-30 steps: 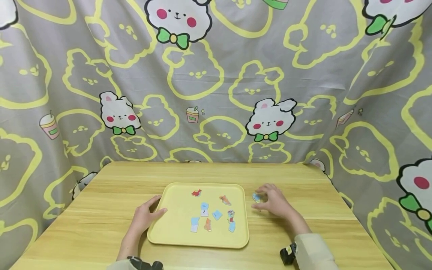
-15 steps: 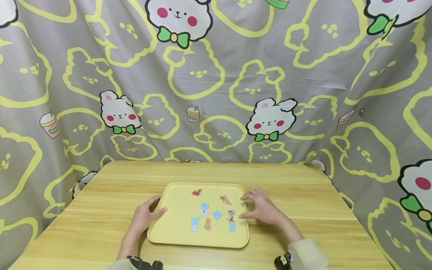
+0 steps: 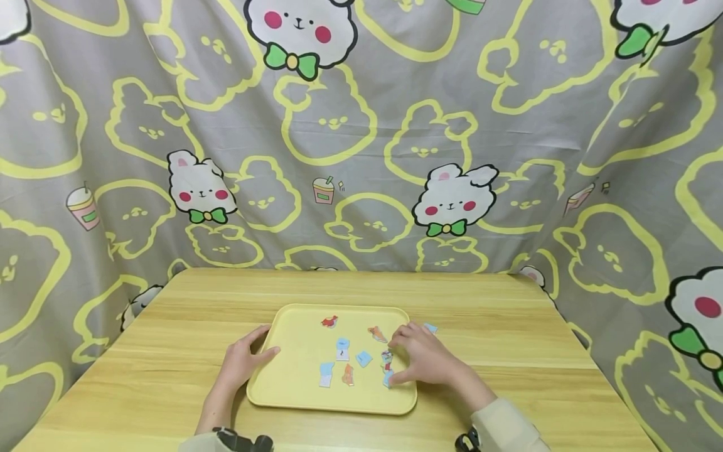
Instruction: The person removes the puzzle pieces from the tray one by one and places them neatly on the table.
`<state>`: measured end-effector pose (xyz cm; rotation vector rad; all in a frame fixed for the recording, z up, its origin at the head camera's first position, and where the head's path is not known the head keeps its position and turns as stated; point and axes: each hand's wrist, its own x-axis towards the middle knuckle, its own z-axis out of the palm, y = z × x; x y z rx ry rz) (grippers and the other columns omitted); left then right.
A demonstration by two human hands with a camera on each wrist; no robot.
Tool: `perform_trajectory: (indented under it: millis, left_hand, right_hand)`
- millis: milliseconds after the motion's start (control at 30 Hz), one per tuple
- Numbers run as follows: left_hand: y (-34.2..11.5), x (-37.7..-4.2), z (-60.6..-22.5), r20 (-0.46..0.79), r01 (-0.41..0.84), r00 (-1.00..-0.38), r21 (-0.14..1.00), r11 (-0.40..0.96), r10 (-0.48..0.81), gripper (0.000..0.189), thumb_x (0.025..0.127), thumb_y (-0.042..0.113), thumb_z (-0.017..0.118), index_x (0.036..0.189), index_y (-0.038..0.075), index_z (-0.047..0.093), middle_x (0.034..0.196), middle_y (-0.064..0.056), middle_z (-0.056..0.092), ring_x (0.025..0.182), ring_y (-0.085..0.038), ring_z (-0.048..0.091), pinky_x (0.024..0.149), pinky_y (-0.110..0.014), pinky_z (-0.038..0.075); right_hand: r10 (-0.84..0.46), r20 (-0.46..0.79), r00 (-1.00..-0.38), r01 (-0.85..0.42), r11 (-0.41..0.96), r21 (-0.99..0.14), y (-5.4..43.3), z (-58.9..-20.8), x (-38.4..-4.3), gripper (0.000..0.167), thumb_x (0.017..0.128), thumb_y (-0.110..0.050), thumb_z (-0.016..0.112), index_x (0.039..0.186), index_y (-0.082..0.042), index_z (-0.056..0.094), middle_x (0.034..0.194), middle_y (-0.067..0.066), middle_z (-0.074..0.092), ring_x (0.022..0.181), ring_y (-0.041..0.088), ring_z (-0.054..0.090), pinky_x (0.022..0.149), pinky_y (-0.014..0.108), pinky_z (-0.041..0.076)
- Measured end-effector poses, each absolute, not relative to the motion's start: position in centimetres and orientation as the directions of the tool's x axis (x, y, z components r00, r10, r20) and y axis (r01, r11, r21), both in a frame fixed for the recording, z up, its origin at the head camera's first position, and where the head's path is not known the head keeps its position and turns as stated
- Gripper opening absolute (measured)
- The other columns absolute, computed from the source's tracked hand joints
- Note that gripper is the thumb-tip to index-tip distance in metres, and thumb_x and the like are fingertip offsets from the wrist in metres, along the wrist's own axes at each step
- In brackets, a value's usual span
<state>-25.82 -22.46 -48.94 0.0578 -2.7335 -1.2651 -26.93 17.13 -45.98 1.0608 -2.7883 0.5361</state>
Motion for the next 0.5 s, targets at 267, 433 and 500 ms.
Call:
perform_trajectory:
  millis: [267,433,500]
  left_hand:
    - [-22.49,-25.89,-49.02,0.107,0.02,-0.99,0.755,0.655,-0.094,0.061,0.086,0.024,0.075,0.14,0.007,0.054,0.145,-0.025,0.049,0.136,-0.046,0.044,0.114,-0.057,0.036]
    - [-22.54,-25.91,-49.07,0.1,0.015,-0.991,0.76,0.65,-0.094,0.061,0.086,0.025,0.075,0.14,0.007,0.053,0.147,-0.024,0.048,0.137,-0.046,0.042,0.114,-0.058,0.036]
    - [-22.56,-25.9,-49.11,0.096,0.014,-0.991,0.765,0.644,-0.093,0.062,0.086,0.026,0.075,0.141,0.008,0.053,0.147,-0.024,0.047,0.138,-0.046,0.041,0.115,-0.058,0.035]
  right_hand:
    - [-0.656,0.211,-0.725,-0.689,0.695,-0.206,16.81,-45.9,-26.77,0.068,0.065,-0.064,0.078,0.108,-0.012,0.071,0.11,-0.004,0.063,0.101,0.012,0.049,0.09,0.037,0.047]
    - [-0.668,0.219,-0.711,-0.702,0.692,-0.169,16.68,-46.1,-26.9,0.068,0.064,-0.065,0.078,0.108,-0.014,0.072,0.109,-0.006,0.062,0.098,0.009,0.048,0.086,0.033,0.047]
    - [-0.672,0.224,-0.706,-0.707,0.69,-0.156,16.67,-46.17,-26.95,0.067,0.064,-0.065,0.078,0.108,-0.014,0.072,0.109,-0.006,0.062,0.098,0.009,0.049,0.087,0.033,0.047]
